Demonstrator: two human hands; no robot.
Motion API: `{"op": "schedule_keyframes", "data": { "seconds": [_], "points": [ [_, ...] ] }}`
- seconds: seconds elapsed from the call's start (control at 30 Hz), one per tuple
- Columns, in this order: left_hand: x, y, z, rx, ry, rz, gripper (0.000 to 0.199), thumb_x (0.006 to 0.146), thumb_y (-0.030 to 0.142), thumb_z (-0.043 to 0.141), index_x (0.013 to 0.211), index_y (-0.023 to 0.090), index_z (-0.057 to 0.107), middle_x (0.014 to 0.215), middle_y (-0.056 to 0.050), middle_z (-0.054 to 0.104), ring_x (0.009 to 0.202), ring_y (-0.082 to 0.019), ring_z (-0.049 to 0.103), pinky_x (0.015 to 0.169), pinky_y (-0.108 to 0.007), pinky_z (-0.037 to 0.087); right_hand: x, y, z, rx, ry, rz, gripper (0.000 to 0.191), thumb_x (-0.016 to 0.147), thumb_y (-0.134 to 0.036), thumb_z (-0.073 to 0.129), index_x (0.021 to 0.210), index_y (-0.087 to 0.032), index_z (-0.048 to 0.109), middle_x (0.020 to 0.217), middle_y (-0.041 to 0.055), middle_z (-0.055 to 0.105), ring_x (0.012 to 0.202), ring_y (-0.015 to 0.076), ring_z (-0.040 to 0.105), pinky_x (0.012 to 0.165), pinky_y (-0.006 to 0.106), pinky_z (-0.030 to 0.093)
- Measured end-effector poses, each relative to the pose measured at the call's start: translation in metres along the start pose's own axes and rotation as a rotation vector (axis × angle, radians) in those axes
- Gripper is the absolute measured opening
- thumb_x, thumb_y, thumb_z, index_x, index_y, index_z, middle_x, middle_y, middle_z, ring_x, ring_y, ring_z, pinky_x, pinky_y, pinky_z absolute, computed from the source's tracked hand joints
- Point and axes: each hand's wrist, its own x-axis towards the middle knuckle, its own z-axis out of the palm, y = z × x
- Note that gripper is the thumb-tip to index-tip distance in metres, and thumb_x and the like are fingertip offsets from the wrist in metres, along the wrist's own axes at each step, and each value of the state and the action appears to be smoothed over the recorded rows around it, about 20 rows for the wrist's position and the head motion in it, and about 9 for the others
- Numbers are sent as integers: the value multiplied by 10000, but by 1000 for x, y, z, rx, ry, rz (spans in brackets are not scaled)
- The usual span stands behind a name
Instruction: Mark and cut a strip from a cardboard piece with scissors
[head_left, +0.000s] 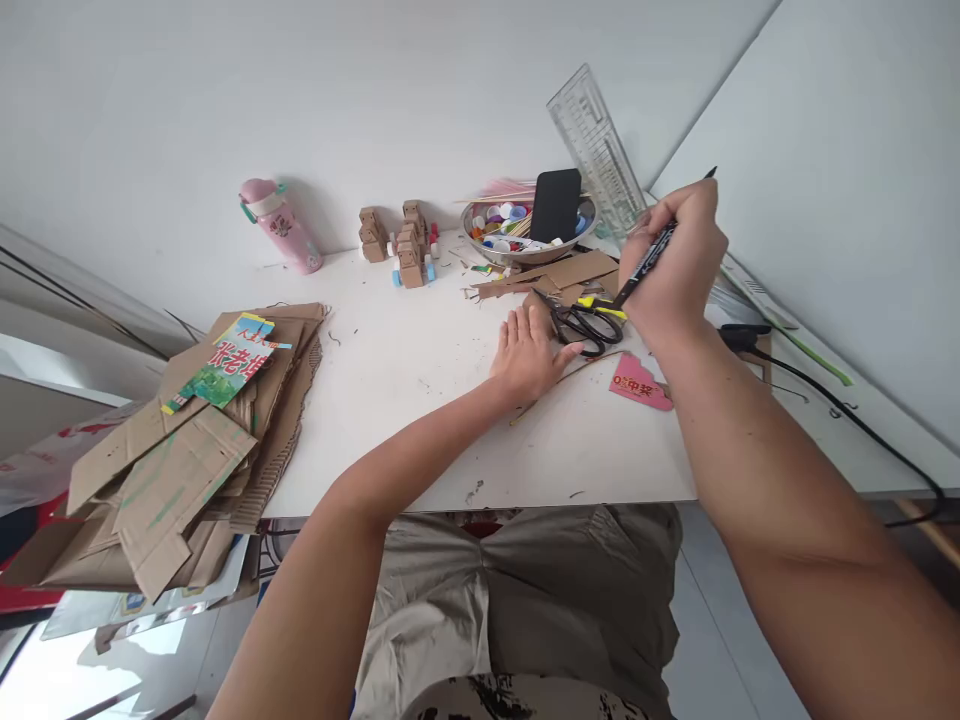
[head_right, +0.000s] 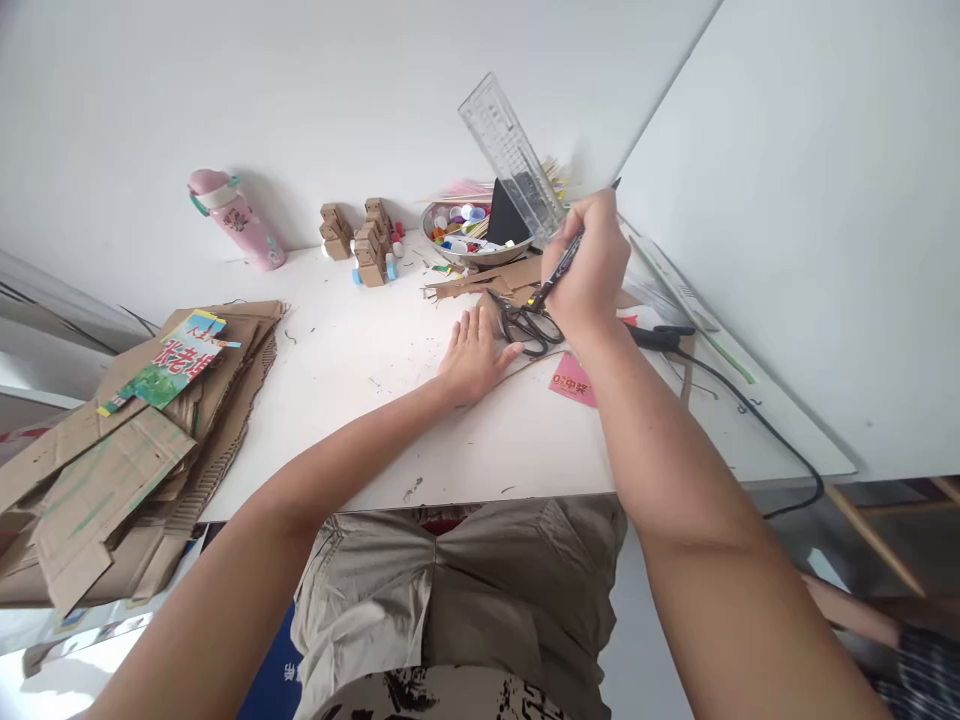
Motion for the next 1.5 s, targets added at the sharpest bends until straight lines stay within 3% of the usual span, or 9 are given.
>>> {"op": "schedule_keyframes", "data": {
  "seconds": [0.13,0.27,0.47,0.67,0.8,0.9,1.1,1.27,1.5],
  "points": [
    [-11,-9,-4,-24,16,43,904,1112,699,313,1804,118,295,1899,-195,236,1792,-342,166,1456,-571,184,3,12,-5,-91,-12,-52,374,843,-46,583,843,-323,331,779,-32,520,708,168,531,717,345,455],
    [-45,-30,-8,124,44,97,969,1088,766,321,1822,135,256,1904,-207,188,1795,-393,113,1436,-684,147,10,28,-3,-75,190,-27,320,944,-63,536,835,-303,353,713,-78,409,602,113,441,635,303,376],
    [-81,-34,2,222,-104,80,1096,1035,870,319,1806,92,292,1892,-220,217,1783,-431,150,1439,-670,192,12,40,-4,-26,240,63,391,920,46,494,823,-297,335,694,-101,333,584,96,380,643,298,326],
    [-56,4,36,154,-7,403,972,1087,766,324,1816,125,281,1888,-187,302,1787,-355,237,1455,-543,277,4,31,-9,-97,78,15,368,894,-6,566,835,-311,367,722,-65,419,633,151,479,675,333,391],
    [-17,-2,14,75,106,561,640,1153,597,384,1699,294,524,1722,-112,624,1647,-276,548,1454,-541,263,3,29,-10,-113,40,0,358,868,-18,575,834,-313,375,716,-59,445,624,157,488,668,334,412],
    [17,-26,-22,46,180,429,421,1154,414,443,1387,289,771,1474,-83,805,1504,-288,668,1419,-560,313,2,28,-9,-72,28,38,361,834,3,541,845,-313,366,693,-68,454,576,145,466,625,317,388],
    [64,-64,-57,27,268,-90,367,985,180,649,1330,172,775,1459,-229,771,1461,-413,663,1304,-566,403,1,12,-15,-117,-40,47,446,713,50,547,796,-323,317,685,-60,482,613,165,491,624,314,388],
    [71,-59,-56,-163,280,-48,198,1025,205,617,1038,243,811,1142,-116,856,1226,-367,763,1160,-512,507,0,2,-17,-108,-139,103,510,707,73,551,798,-335,260,678,-63,450,611,173,486,610,309,387],
    [38,-30,-70,-4,172,-41,341,1114,214,502,1330,190,765,1362,-153,820,1347,-327,744,1261,-524,441,1,3,-11,-172,-243,66,499,674,5,585,792,-332,237,666,-70,411,625,177,476,690,325,420]
  ]
}}
